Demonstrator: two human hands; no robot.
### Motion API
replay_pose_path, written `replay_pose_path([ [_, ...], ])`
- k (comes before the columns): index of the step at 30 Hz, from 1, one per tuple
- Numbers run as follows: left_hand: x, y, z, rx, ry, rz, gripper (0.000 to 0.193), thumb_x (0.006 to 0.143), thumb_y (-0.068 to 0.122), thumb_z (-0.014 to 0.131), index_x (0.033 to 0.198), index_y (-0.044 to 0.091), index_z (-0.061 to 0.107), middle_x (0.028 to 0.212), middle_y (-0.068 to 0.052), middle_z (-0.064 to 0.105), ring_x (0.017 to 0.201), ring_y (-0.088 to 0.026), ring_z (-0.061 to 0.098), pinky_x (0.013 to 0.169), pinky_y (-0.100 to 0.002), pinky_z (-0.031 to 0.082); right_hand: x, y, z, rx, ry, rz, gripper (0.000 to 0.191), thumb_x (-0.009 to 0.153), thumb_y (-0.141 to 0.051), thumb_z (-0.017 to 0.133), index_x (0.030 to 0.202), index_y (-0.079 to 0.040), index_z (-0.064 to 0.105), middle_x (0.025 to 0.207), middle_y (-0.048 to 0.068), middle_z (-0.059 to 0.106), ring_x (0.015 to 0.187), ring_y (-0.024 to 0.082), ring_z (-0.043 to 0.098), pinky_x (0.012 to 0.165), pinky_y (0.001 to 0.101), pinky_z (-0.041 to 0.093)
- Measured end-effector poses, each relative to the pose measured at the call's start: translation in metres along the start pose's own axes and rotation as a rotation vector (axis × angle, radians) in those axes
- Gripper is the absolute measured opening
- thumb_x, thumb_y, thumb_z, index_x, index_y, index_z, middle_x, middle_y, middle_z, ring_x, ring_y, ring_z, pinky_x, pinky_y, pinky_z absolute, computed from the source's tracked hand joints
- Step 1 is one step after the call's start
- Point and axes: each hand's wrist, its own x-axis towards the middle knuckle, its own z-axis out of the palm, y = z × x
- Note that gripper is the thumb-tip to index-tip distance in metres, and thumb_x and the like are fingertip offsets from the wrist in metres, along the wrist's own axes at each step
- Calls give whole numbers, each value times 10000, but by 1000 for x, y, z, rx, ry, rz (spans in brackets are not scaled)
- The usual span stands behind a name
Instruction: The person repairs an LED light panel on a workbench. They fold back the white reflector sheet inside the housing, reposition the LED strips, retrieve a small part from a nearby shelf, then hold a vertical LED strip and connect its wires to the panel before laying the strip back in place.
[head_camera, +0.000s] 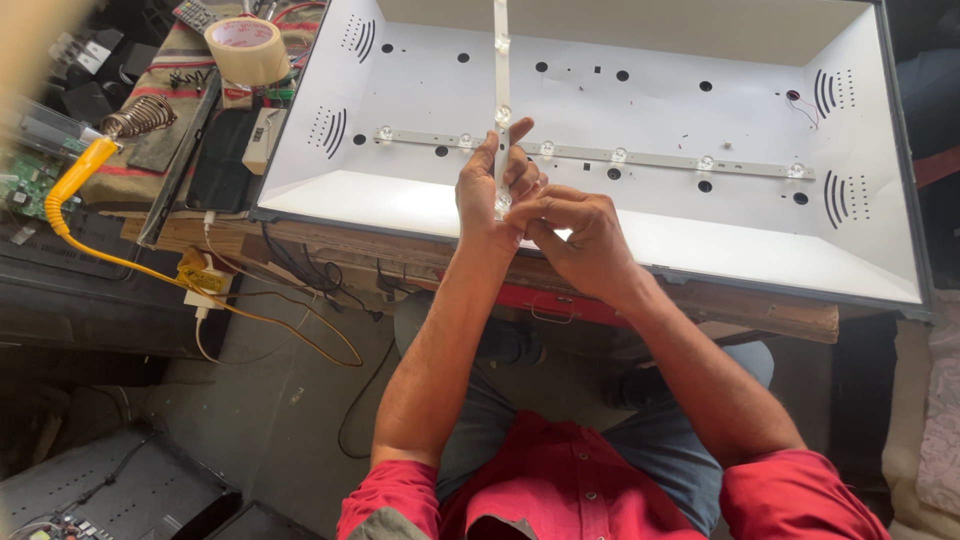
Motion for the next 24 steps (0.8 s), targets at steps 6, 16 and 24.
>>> replay_pose_path([
  [6,0,0,-1,52,56,6,480,1106,295,363,1294,-103,555,620,26,325,488,-89,314,496,-264,357,0,0,1,19,50,27,193,956,74,667,1086,-37,757,1010,78,748,950,158,753,845,293,649],
  [16,6,-2,-9,-19,-20,5,476,1120,294,386,1297,-112,561,639,12,336,536,-103,307,542,-260,323,-5,9,0,227,196,120,198,981,77,654,1144,-9,727,1051,75,723,938,140,717,804,296,627],
  [24,3,-1,-7,56,-26,61,461,1119,288,385,1320,-84,568,626,23,312,523,-104,295,648,-297,392,-21,-3,7,-110,190,-130,168,975,95,644,1116,4,636,1123,121,750,1049,215,761,920,335,608],
])
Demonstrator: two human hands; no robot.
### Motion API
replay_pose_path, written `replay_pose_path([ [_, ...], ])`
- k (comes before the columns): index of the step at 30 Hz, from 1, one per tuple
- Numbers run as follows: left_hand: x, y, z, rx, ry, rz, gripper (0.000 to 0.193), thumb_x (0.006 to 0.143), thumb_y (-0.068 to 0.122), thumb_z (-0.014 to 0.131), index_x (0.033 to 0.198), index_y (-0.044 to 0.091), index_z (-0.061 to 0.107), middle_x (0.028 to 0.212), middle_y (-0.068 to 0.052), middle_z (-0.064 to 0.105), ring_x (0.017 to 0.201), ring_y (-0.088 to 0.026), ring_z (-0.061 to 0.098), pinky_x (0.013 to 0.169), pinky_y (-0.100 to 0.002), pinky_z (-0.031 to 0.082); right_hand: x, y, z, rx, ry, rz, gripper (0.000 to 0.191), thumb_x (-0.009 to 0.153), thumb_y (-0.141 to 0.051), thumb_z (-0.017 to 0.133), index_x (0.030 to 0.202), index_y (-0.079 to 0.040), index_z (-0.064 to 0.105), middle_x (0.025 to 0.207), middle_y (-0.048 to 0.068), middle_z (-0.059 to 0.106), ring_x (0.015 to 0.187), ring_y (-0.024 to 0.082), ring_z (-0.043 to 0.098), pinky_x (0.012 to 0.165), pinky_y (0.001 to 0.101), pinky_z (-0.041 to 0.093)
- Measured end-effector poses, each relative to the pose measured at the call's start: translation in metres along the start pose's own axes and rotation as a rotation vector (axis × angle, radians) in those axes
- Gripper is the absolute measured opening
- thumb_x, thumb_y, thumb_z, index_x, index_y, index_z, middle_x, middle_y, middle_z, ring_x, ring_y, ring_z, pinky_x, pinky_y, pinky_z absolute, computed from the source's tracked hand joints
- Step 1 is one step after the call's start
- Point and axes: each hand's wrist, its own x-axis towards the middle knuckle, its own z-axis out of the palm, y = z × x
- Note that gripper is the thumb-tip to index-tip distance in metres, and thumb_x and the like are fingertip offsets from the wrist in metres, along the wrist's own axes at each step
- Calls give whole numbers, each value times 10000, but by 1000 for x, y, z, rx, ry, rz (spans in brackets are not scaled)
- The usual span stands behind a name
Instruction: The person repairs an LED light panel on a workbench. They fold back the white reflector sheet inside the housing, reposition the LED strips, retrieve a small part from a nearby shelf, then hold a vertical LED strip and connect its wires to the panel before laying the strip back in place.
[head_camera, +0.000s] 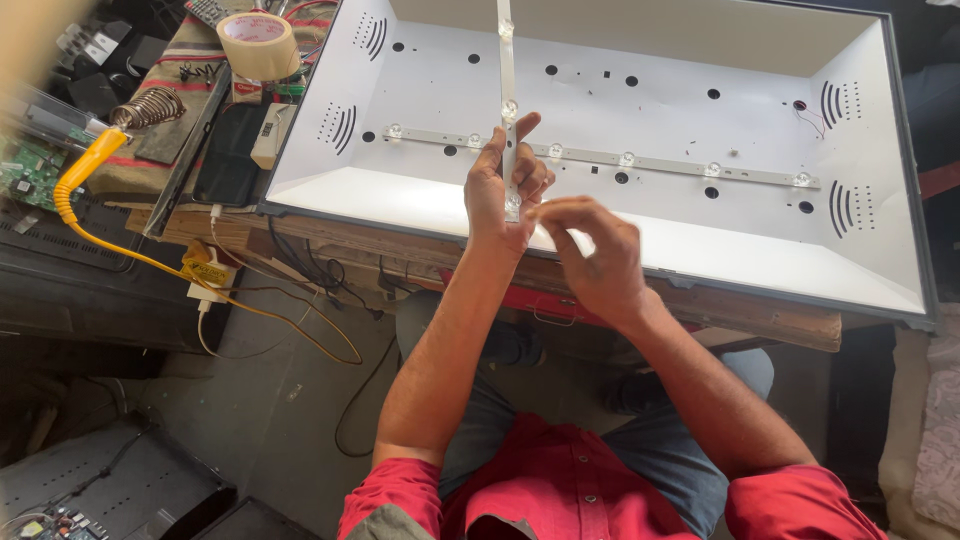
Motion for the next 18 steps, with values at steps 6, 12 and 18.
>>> replay_pose_path([
  [6,-5,1,3,89,-1,36,483,1126,310,364,1331,-75,573,630,35,308,521,-94,295,646,-295,385,3,-3,-2,-161,-148,-175,155,956,70,659,1064,2,571,1116,151,757,1145,337,706,934,404,580],
  [12,-6,0,8,66,-30,103,487,1135,305,350,1328,-89,561,625,15,325,569,-133,329,639,-299,353,-7,-4,-14,104,-91,181,168,925,78,577,1073,-1,573,1024,112,701,982,186,740,800,308,654],
  [18,-13,-2,14,81,25,288,533,1137,363,350,1347,-89,538,637,29,333,580,-99,329,579,-261,305,0,4,-12,443,-1,566,57,1061,-66,602,1097,-21,603,939,48,691,846,93,663,636,244,560],
])
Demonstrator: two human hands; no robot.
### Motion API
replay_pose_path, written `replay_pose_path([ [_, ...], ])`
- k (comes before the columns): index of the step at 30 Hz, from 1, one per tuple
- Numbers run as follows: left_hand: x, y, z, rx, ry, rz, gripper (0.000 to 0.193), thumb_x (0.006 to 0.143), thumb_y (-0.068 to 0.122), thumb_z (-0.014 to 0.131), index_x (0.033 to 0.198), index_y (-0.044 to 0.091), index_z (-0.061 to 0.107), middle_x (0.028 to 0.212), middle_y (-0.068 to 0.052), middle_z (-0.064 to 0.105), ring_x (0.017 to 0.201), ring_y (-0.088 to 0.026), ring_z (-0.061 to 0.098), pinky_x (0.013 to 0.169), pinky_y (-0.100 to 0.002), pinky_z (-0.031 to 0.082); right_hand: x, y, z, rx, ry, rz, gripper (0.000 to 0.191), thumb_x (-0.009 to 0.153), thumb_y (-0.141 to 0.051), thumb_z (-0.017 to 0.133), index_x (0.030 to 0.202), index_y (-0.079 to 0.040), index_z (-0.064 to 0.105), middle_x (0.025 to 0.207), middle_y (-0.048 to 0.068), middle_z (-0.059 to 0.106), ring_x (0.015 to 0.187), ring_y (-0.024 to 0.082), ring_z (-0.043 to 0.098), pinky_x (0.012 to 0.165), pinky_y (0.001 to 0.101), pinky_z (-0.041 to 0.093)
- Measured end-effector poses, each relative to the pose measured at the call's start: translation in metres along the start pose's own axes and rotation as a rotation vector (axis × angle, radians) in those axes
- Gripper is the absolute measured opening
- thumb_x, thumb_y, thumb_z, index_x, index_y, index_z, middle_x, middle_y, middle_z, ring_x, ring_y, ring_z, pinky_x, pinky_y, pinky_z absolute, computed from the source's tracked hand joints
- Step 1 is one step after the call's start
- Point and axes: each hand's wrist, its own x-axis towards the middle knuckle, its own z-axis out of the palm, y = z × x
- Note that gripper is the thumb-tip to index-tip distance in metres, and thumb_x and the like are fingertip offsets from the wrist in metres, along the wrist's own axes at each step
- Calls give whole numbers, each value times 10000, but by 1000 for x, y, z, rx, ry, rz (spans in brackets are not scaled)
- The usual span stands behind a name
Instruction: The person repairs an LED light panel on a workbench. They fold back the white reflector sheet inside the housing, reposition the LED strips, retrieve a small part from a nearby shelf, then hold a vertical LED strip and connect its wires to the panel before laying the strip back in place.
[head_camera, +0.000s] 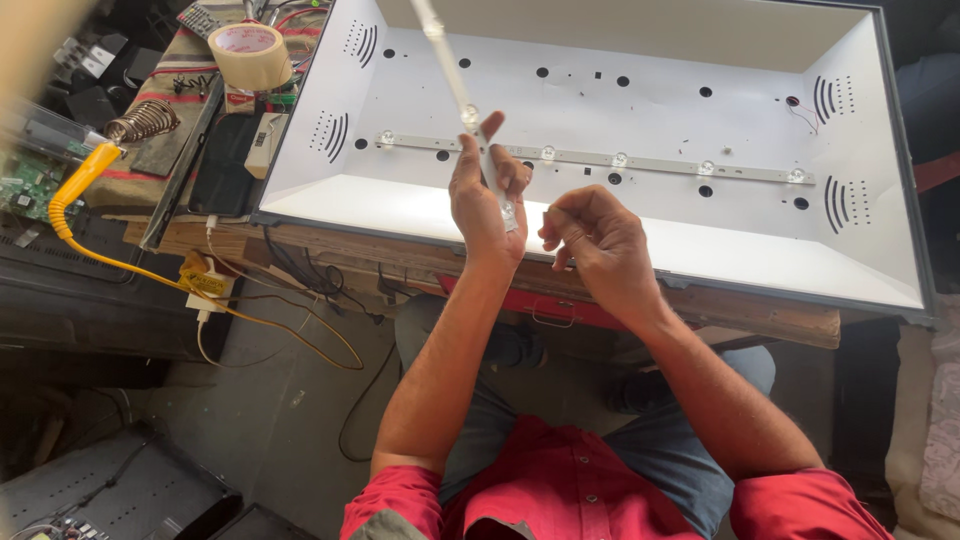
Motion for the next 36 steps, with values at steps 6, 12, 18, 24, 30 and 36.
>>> replay_pose_path([
  [6,-3,-2,3,156,35,155,522,1129,398,401,1355,-59,514,639,33,338,578,-101,337,597,-279,332,2,-6,3,-147,-10,57,197,982,-73,664,1174,-33,653,922,9,682,764,51,628,583,240,537],
  [12,-10,-1,5,135,3,217,490,1139,418,386,1384,9,501,680,30,350,575,-87,327,574,-278,328,2,-7,4,-307,-9,-83,147,960,-66,727,1093,-8,753,936,29,756,829,67,677,738,238,605],
  [18,-19,-1,10,228,53,272,529,1126,483,370,1407,46,471,710,25,356,559,-80,322,507,-282,313,1,-3,10,-265,37,-219,120,958,12,693,1069,43,724,1012,82,742,904,134,760,787,257,641],
  [24,-20,-1,12,239,52,289,583,1119,518,346,1440,46,464,693,29,345,537,-75,326,484,-276,315,0,-3,11,-272,28,-184,111,966,34,670,1069,53,706,992,96,727,887,140,765,764,256,639],
  [30,-22,-2,11,239,14,306,619,1108,541,341,1454,40,456,690,28,346,527,-71,325,475,-269,302,0,-1,10,-336,-1,-246,134,943,36,697,1076,41,713,985,99,734,904,140,760,804,269,656],
  [36,-24,-5,11,251,-25,322,625,1133,531,345,1468,15,456,704,23,348,550,-78,327,507,-277,304,3,3,14,-407,85,-230,88,940,0,720,1016,45,717,937,94,754,868,140,760,775,275,642],
])
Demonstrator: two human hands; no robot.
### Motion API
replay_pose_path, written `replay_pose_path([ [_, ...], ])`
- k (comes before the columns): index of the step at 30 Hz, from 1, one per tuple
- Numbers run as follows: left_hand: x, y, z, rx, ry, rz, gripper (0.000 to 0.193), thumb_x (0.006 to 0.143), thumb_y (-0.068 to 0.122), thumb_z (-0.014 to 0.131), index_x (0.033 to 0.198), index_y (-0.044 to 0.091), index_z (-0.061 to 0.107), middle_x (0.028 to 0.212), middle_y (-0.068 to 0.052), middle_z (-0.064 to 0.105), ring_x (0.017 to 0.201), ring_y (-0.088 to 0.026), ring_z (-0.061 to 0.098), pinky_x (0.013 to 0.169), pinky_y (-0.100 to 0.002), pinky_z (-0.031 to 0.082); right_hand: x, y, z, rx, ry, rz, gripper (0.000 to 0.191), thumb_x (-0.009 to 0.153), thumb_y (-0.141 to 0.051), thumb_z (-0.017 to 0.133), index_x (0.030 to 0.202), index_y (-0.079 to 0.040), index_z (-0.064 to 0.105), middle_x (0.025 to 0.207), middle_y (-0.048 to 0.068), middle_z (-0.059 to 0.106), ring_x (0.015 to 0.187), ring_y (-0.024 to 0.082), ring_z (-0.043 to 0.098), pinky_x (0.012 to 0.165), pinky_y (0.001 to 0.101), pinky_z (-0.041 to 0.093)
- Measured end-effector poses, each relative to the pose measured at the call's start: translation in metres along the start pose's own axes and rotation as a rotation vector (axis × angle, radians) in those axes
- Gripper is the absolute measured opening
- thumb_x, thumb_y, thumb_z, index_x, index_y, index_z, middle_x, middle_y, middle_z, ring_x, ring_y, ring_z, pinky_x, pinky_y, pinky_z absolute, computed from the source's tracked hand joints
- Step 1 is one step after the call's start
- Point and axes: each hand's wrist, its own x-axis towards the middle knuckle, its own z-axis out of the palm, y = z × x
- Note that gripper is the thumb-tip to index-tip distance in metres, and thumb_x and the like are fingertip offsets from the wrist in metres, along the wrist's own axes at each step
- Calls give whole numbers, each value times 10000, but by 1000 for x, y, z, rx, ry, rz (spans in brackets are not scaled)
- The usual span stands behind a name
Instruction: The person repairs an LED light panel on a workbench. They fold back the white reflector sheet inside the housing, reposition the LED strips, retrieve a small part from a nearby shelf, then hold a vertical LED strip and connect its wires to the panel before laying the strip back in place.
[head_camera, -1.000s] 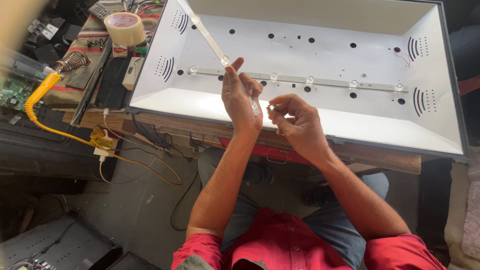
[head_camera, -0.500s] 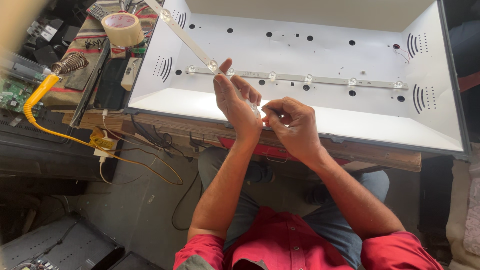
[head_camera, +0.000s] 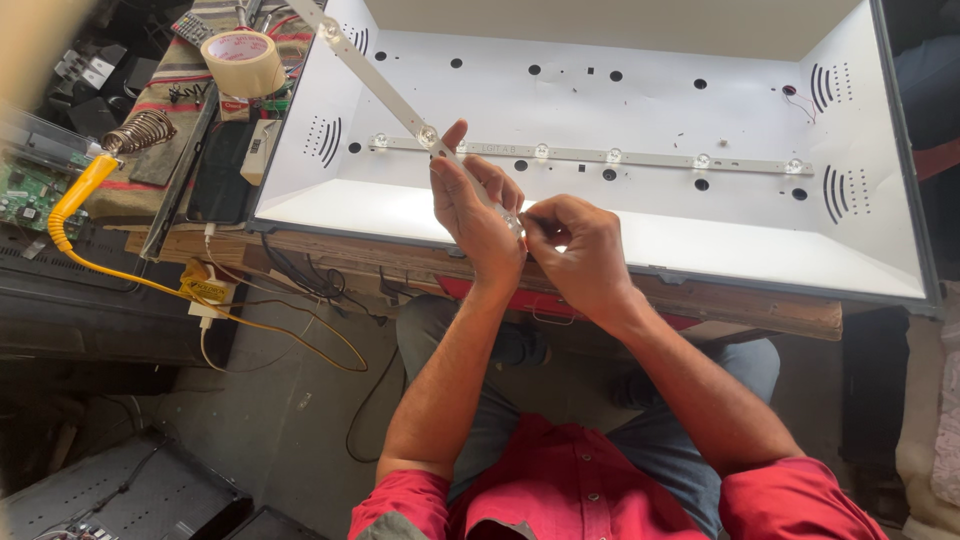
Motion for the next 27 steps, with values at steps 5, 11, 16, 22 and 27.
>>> replay_pose_path([
  [5,2,-1,-4,-36,41,-31,589,1131,511,335,1456,37,461,703,36,357,561,-59,333,506,-260,297,0,1,-2,203,-11,170,93,1004,-61,679,1028,27,694,902,80,749,862,135,756,726,266,627],
  [11,7,-7,-6,71,72,5,466,1154,427,354,1408,55,472,740,21,424,627,-77,406,569,-277,369,6,5,-12,422,-87,196,116,1012,-97,645,1073,3,650,1044,82,744,982,147,744,777,299,639],
  [16,7,-11,-2,134,12,7,375,1145,302,449,1439,71,433,851,3,487,721,-90,476,654,-288,452,14,15,-19,596,-162,288,118,1006,-82,670,1058,23,662,972,112,736,914,166,741,793,336,651],
  [22,22,-22,-6,239,-129,-188,339,1093,223,481,1388,61,449,940,-20,570,730,-99,573,595,-286,475,56,35,-62,510,-195,231,111,997,-53,664,1065,35,663,969,114,723,843,172,724,771,342,649],
  [27,35,-40,-13,328,-219,-332,326,1094,141,482,1397,23,452,1092,-78,638,876,-132,661,739,-302,541,103,61,-116,375,-187,299,113,1002,-45,684,1067,45,662,953,124,692,820,188,708,749,342,644],
])
